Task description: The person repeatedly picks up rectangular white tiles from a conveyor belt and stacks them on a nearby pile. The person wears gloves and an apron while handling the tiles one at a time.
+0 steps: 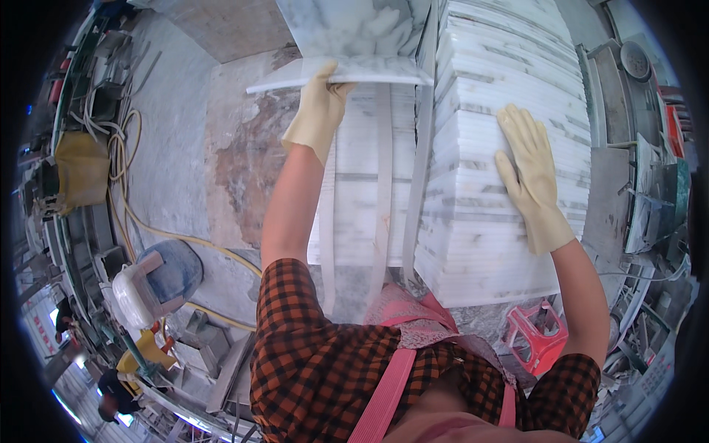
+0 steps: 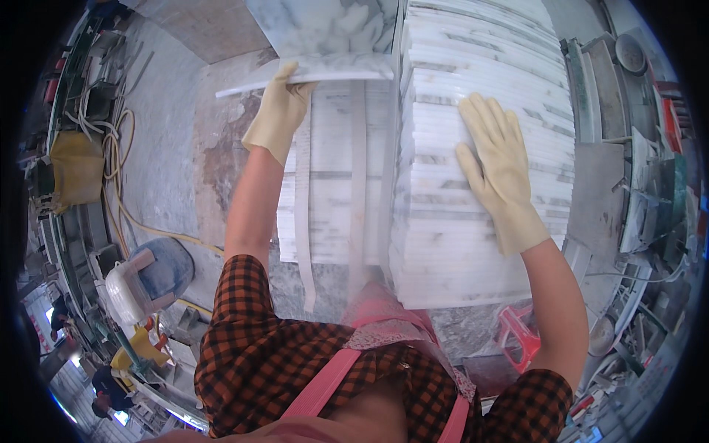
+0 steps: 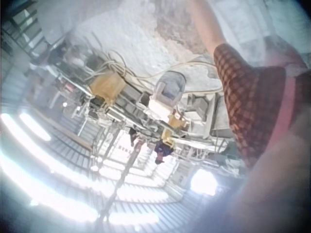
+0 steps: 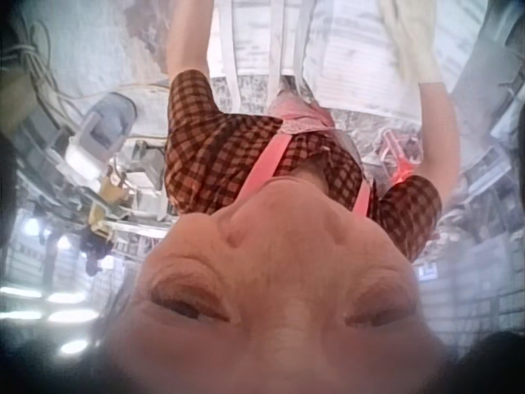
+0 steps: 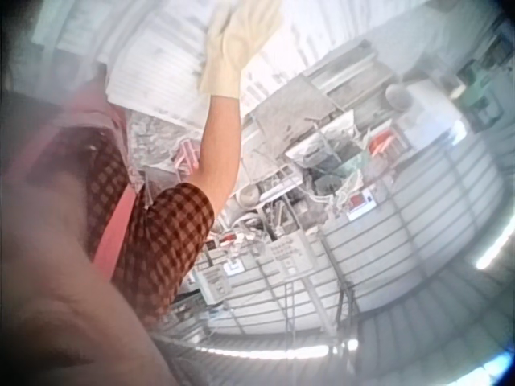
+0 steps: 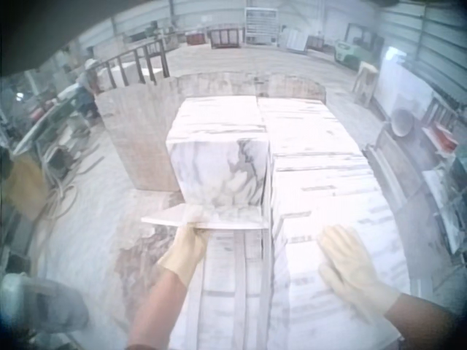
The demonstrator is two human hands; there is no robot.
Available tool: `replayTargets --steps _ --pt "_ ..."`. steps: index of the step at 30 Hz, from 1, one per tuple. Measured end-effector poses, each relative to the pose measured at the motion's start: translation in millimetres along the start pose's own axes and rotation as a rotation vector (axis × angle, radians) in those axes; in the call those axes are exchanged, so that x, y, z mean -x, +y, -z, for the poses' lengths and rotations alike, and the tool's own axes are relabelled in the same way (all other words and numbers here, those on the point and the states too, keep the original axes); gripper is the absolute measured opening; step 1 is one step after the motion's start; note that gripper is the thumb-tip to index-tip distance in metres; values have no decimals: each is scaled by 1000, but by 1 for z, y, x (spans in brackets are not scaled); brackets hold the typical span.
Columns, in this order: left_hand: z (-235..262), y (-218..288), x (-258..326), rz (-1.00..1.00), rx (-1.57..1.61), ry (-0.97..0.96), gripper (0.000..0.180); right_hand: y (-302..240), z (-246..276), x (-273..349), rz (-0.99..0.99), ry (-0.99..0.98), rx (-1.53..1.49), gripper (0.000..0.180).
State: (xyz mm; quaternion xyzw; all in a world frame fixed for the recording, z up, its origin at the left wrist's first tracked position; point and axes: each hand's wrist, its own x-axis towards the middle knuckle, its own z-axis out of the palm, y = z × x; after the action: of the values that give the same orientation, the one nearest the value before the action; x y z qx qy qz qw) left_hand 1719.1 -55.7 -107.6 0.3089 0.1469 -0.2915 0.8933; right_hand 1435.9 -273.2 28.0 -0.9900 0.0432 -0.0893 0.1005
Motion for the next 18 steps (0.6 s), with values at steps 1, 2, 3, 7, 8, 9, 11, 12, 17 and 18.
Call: replayTargets --steps 1,2,3,7,8,9,11,12,17,18 --pt "-9 4 -2 -17 -18 -67 43 0 0 0 1 -10 14 52" --pt "-19 8 -6 -13 -32 -65 48 0 0 0 -4 -13 17 52" --pt "-29 13 -10 -23 -38 -89 53 0 1 0 -1 -7 14 52" --pt "-63 23 -44 -11 -212 -198 87 -3 4 -2 -22 -42 27 53" --pt "-64 24 -54 -43 -272 -195 82 -4 6 -3 -29 -53 21 54" --pt "-61 24 -64 -71 -332 -186 77 -6 7 -3 -39 -70 11 54" --pt "-42 27 -82 -209 -726 -181 67 -8 10 -5 -48 -96 5 54" --pt "-26 30 -89 -300 -903 -115 61 -9 11 -6 -52 -89 -5 54" --pt "70 48 -130 -509 -736 223 39 -9 15 -10 -76 -142 13 56" --pt "86 52 -141 -540 -662 100 44 -9 16 -10 -84 -150 7 56"
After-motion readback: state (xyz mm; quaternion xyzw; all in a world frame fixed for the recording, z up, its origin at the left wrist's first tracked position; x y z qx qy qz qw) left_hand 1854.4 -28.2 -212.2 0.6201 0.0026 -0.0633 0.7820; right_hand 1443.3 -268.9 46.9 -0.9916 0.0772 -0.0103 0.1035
